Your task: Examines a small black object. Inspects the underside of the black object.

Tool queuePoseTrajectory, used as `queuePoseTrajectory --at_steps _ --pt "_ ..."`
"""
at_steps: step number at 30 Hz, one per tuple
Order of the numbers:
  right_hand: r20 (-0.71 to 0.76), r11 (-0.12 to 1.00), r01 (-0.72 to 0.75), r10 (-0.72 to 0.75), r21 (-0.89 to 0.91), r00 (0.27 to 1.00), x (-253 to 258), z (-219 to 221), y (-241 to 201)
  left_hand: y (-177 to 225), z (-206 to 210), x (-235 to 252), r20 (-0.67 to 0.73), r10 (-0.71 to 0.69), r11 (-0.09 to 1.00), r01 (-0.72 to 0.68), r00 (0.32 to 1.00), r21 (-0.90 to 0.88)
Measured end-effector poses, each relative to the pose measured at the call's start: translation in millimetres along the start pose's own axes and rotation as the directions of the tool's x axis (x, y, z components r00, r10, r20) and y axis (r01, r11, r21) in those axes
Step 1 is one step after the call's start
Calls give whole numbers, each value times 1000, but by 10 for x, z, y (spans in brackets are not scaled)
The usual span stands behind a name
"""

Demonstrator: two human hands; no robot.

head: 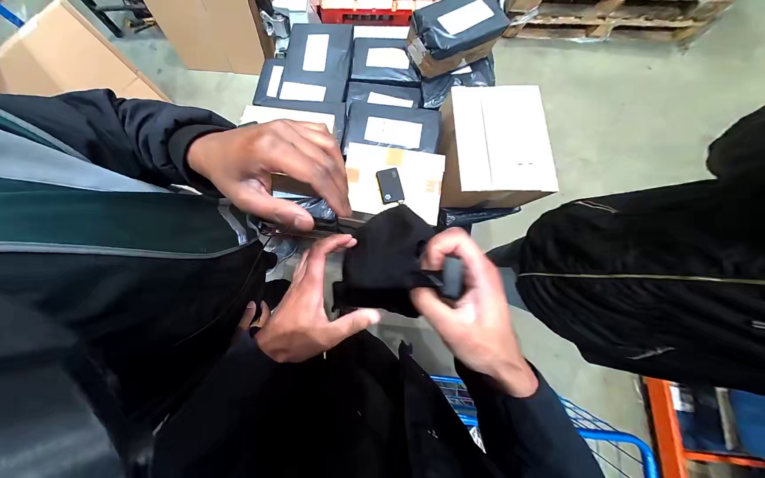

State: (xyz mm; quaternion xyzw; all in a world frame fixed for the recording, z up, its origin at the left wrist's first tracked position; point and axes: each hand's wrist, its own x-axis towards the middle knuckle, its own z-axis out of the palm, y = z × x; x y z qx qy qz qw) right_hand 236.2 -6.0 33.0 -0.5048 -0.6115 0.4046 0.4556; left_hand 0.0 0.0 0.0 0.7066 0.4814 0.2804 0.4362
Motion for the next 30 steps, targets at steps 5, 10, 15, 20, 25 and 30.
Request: queuePoseTrajectory --at_steps 5,10,15,20,25,30 --pt "-311 910 183 -63 372 948 -44 -212 4 -407 249 -253 57 -327 944 329 943 -34" --pt "-518 633 305 179 712 837 -146 -83 17 -520 591 -186 45 -316 880 311 948 -359" --pt "-486 466 321 291 825 824 -235 -58 448 -358 498 57 -280 44 979 -97 959 -178" --pt "-407 944 -180 286 278 867 -402 -105 1152 16 122 77 -440 217 976 -210 872 65" --pt "-40 833 -397 445 385 895 -582 278 1136 227 31 119 -308 368 916 -286 877 281" --pt "138 309 -251 344 917 929 -590 527 981 142 141 131 -238 470 856 -373 850 356"
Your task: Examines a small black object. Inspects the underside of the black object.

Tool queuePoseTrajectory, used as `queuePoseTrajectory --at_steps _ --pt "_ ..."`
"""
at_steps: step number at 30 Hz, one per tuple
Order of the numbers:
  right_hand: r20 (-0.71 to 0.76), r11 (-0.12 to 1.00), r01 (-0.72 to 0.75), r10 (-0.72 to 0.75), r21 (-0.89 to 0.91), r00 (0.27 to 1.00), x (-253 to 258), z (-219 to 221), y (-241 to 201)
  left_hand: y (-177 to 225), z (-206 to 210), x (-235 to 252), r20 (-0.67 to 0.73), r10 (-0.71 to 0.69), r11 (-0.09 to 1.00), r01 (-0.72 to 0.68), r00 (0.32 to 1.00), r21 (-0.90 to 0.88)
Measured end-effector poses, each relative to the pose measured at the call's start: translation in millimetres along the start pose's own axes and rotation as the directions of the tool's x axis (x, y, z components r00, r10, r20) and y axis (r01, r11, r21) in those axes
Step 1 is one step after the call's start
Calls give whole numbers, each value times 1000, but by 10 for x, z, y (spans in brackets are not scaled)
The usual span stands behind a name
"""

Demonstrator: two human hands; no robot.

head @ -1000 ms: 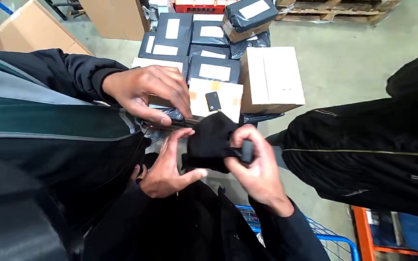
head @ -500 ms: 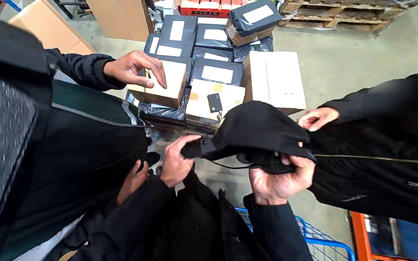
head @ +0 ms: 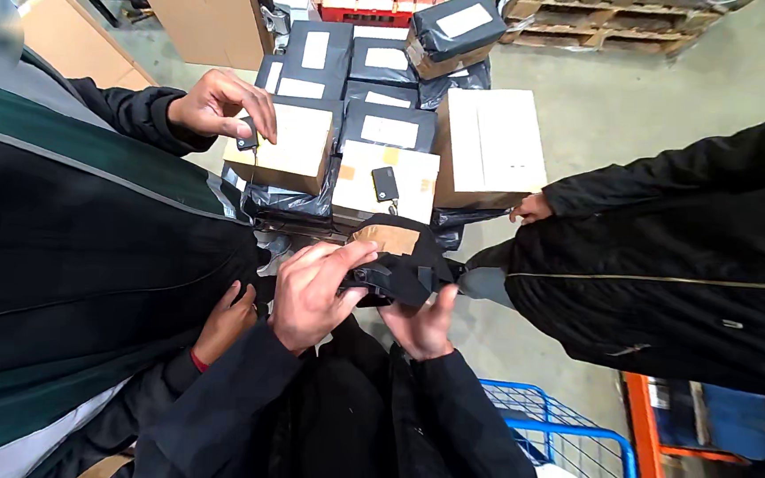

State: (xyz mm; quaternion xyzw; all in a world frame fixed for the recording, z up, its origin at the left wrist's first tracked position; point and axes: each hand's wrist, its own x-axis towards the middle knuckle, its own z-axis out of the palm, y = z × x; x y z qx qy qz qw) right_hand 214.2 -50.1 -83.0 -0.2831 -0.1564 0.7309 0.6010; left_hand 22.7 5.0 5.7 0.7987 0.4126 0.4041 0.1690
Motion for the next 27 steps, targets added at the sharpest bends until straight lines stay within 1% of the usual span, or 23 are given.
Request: queuePoseTrajectory --at_steps 1,2,5,8,11,13,15,18,21,27 --pt "-58 995 -30 36 99 998 27 87 -48 -2 3 -3 4 5 1000 -5 1000 13" --pt "-106 989 -50 65 142 992 48 154 -97 -3 2 -2 4 18 1000 -18 1000 21" --pt "-181 992 -51 72 118 981 94 284 -207 -12 -13 48 -7 75 997 -74 997 14" --pt "-179 983 -62 92 170 979 127 283 -231 -12 -58 92 -51 45 999 -46 998 -13" --pt "-186 962 -52 105 268 977 172 226 -222 -69 -86 73 -90 -63 998 63 994 -4" --pt "-183 955 -47 105 294 977 195 199 -218 -134 -65 34 -90 -142 989 138 986 -51" --pt "-175 952 -50 107 301 979 211 184 -202 -188 -31 -2 -85 -183 981 176 979 -84" --pt "-149 941 -53 108 334 983 225 179 -163 -192 -9 9 -77 -216 968 203 973 -151" --pt "-125 939 -50 98 341 987 222 176 -133 -180 1 18 -77 -238 959 222 968 -173" --pt "-138 943 -48 98 328 986 210 148 -136 -153 10 53 -86 -197 968 179 977 -178"
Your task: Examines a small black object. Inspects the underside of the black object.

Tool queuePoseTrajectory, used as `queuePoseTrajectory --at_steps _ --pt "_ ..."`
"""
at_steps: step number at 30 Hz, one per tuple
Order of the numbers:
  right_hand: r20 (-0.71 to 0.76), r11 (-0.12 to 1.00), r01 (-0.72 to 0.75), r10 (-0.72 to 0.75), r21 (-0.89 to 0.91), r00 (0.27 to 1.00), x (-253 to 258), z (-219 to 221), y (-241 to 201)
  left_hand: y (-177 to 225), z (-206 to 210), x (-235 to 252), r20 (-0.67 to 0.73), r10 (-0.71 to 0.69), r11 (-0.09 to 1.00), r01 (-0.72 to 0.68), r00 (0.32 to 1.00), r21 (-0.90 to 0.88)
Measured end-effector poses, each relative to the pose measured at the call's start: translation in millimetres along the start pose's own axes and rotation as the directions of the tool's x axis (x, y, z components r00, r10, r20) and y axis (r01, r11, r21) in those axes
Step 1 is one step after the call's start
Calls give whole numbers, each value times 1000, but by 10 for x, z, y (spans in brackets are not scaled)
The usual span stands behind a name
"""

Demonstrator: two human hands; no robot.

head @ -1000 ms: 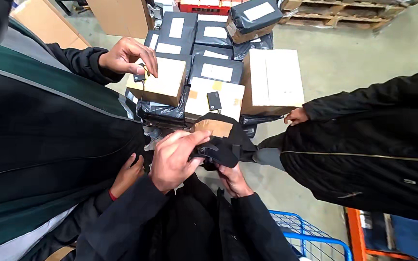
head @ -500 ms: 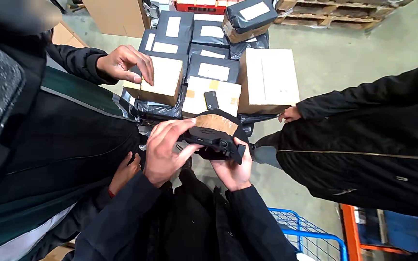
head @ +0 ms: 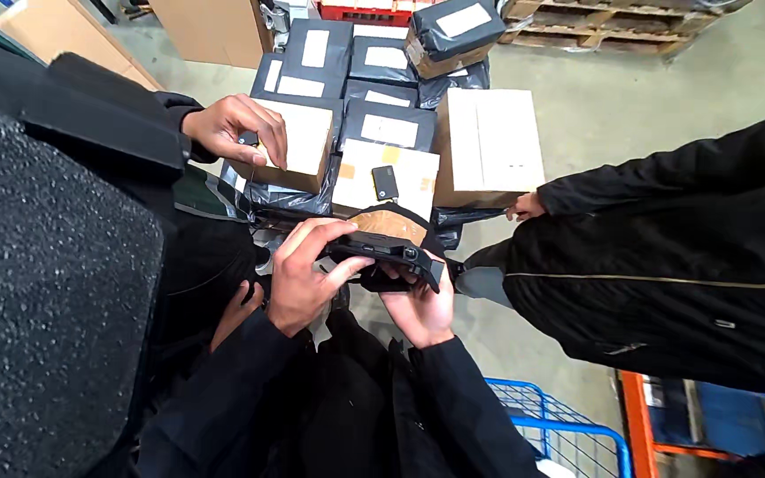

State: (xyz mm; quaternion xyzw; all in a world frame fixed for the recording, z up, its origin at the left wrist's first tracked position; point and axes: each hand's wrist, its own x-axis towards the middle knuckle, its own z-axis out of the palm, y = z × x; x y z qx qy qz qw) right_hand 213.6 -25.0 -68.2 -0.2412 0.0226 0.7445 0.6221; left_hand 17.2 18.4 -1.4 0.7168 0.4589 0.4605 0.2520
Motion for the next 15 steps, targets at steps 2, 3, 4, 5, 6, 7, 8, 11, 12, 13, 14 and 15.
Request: queuePoseTrajectory --at_steps 2,3,4,5,6,7,8,11,12,13,14,15 --pt "9 1000 5 -5 -4 1000 -1 2 0 3 2 10 3 7 1000 -7 1000 4" --pt "11 1000 9 -9 5 1000 0 11 2 2 4 15 2 11 1000 -11 1000 2" --pt "14 1000 13 -13 16 1000 -1 20 4 2 7 18 5 15 1000 -15 1000 -2" --pt "18 1000 15 -15 19 1000 -3 25 3 2 10 20 8 21 1000 -21 1000 -5" --pt "21 1000 14 -15 22 1000 -4 30 0 4 15 24 11 30 1000 -30 999 -10" --pt "23 1000 10 -11 25 1000 -5 27 -4 5 19 28 13 40 999 -39 999 -17" --pt "24 1000 6 -6 30 1000 -6 24 -8 6 21 29 17 51 998 -51 999 -22" --pt "31 999 -3 2 34 1000 -14 20 -20 14 24 21 35 79 997 -78 996 -26" --pt "37 999 -5 4 34 999 -16 16 -23 17 24 20 40 82 996 -81 996 -23" --pt "44 999 -5 3 38 999 -15 16 -25 17 24 18 47 82 997 -81 996 -21" --pt "49 999 -3 1 38 999 -16 14 -24 16 24 16 54 81 997 -80 995 -20" --pt "53 999 0 -2 38 999 -19 14 -23 16 24 12 59 80 997 -79 995 -20"
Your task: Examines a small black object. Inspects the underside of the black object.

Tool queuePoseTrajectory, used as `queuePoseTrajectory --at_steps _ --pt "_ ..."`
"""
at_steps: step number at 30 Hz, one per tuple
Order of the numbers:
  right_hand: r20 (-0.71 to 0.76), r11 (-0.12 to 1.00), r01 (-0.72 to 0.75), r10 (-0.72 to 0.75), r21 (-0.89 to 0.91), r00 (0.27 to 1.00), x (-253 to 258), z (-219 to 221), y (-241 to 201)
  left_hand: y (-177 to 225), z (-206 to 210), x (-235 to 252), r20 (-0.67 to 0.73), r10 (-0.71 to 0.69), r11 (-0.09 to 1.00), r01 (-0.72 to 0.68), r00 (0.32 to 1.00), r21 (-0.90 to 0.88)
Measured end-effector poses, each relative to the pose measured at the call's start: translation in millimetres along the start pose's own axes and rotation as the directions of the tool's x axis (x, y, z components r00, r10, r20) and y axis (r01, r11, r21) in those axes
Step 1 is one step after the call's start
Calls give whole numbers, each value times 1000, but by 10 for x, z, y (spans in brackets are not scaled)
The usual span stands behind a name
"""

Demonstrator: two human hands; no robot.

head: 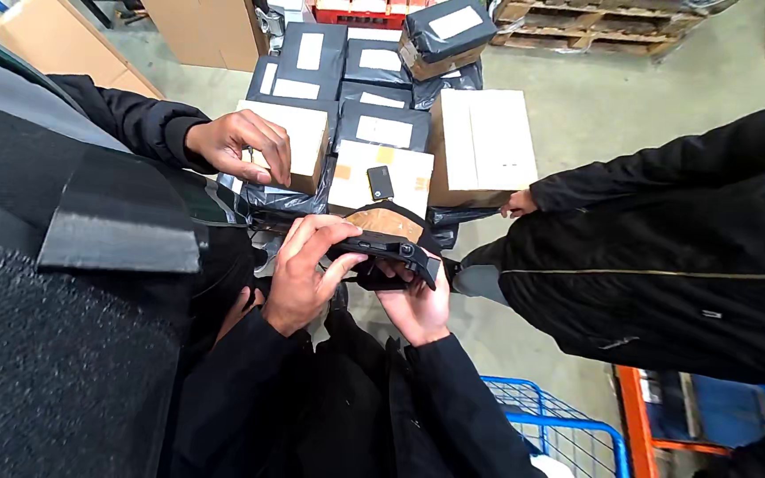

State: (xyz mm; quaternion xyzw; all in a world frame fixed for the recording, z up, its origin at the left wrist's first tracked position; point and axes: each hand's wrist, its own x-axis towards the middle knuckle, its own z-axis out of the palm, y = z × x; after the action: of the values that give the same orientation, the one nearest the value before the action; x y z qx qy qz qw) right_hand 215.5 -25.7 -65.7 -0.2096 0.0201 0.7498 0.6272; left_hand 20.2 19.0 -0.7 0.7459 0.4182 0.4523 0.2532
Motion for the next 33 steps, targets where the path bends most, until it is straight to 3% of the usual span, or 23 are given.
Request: queuePoseTrajectory --at_steps 17,28,33 --pt "28 1000 5 -5 -12 1000 63 3 27 -26 18 -21 49 -9 989 2 999 146" --pt "-6 998 -36 35 -49 999 110 37 -3 -66 -7 84 61 77 997 -78 995 10" --pt "-24 999 -46 46 -12 999 107 40 11 -28 -37 159 109 30 1000 -29 994 -9"
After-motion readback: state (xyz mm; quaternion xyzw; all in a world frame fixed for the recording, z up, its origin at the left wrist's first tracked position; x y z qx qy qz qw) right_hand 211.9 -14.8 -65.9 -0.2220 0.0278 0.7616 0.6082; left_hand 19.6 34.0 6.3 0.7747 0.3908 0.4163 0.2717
